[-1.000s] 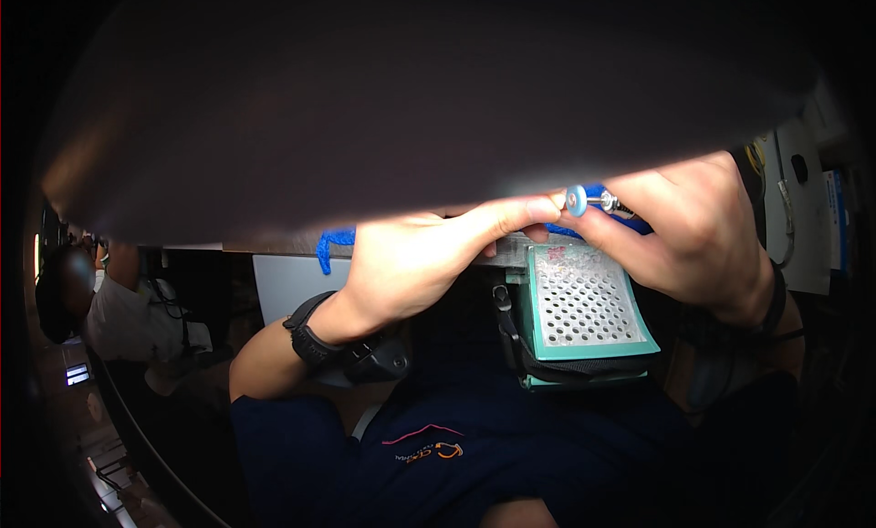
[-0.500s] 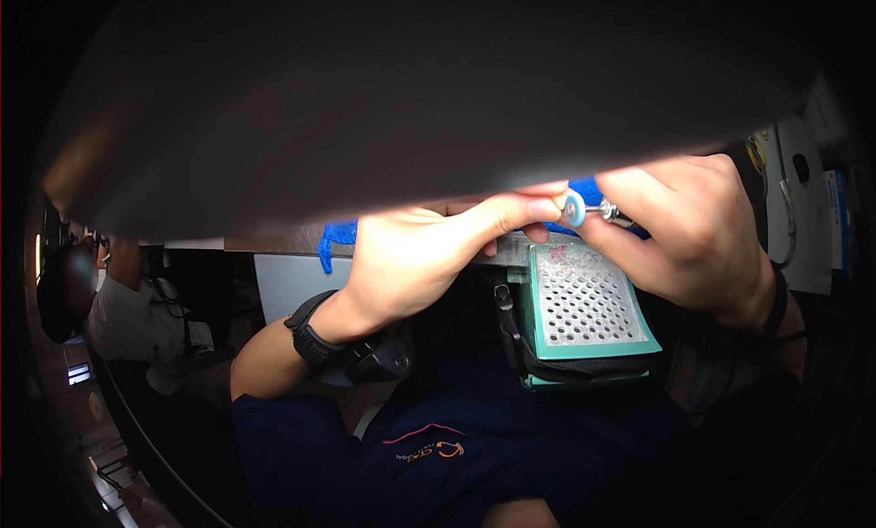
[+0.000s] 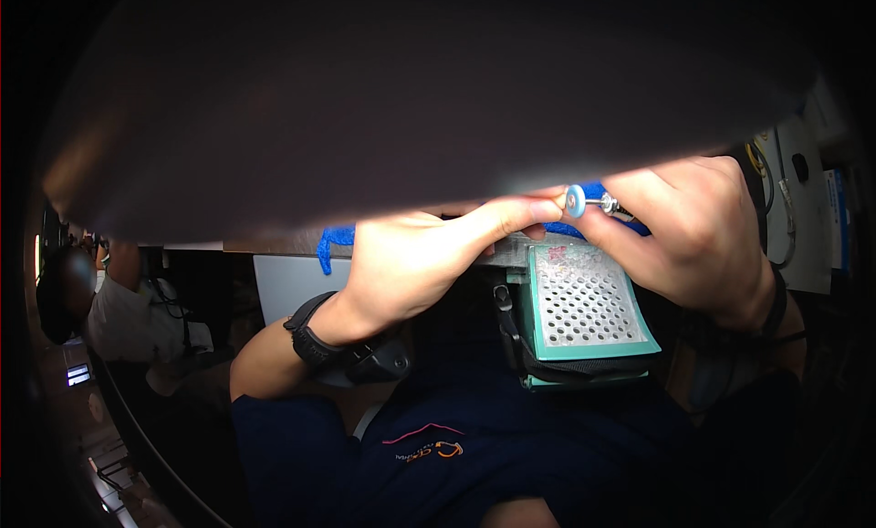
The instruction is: Polishing and inspecting small white components using a handheld rotary tool at a lab workbench.
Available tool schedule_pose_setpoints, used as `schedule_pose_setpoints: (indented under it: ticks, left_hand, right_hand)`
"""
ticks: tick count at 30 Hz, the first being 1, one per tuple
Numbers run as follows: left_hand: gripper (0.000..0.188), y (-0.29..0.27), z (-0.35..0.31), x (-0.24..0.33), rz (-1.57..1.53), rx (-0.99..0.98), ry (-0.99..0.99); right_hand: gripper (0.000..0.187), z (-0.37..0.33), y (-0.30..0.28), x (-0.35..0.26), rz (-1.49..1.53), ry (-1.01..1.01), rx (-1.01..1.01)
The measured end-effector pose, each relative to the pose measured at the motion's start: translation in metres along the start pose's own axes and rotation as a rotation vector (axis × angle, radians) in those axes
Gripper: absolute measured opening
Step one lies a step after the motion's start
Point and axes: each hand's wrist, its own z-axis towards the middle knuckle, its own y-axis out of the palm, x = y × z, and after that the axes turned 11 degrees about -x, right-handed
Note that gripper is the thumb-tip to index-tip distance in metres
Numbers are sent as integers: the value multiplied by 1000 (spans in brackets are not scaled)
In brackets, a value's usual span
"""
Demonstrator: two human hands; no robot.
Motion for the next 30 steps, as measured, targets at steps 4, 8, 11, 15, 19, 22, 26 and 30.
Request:
schedule_pose_setpoints:
  ticks: [4,8,11,15,19,22,26,30]
  left_hand:
    - [11,1,0,0,19,-17,26]
    - [11,0,1,1,51,-35,31]
    - [11,0,1,1,71,-37,28]
    - [12,-1,0,1,55,-38,23]
    - [13,-2,-1,1,73,-12,2]
    - [13,-2,0,0,89,-3,43]
    - [13,-2,2,-2,62,-49,105]
    - [17,-2,2,-1,153,-64,123]
  right_hand:
    - [21,-1,-1,-1,4,18,-17]
    - [20,-2,-1,-1,14,24,-33]
    - [20,-3,-2,0,13,29,-29]
    - [19,-2,-2,-1,19,23,-43]
    - [17,0,-4,2,91,57,-64]
    - [16,1,-8,6,205,58,-75]
    - [15,3,-9,10,336,86,-120]
    - [13,3,-10,13,389,140,-150]
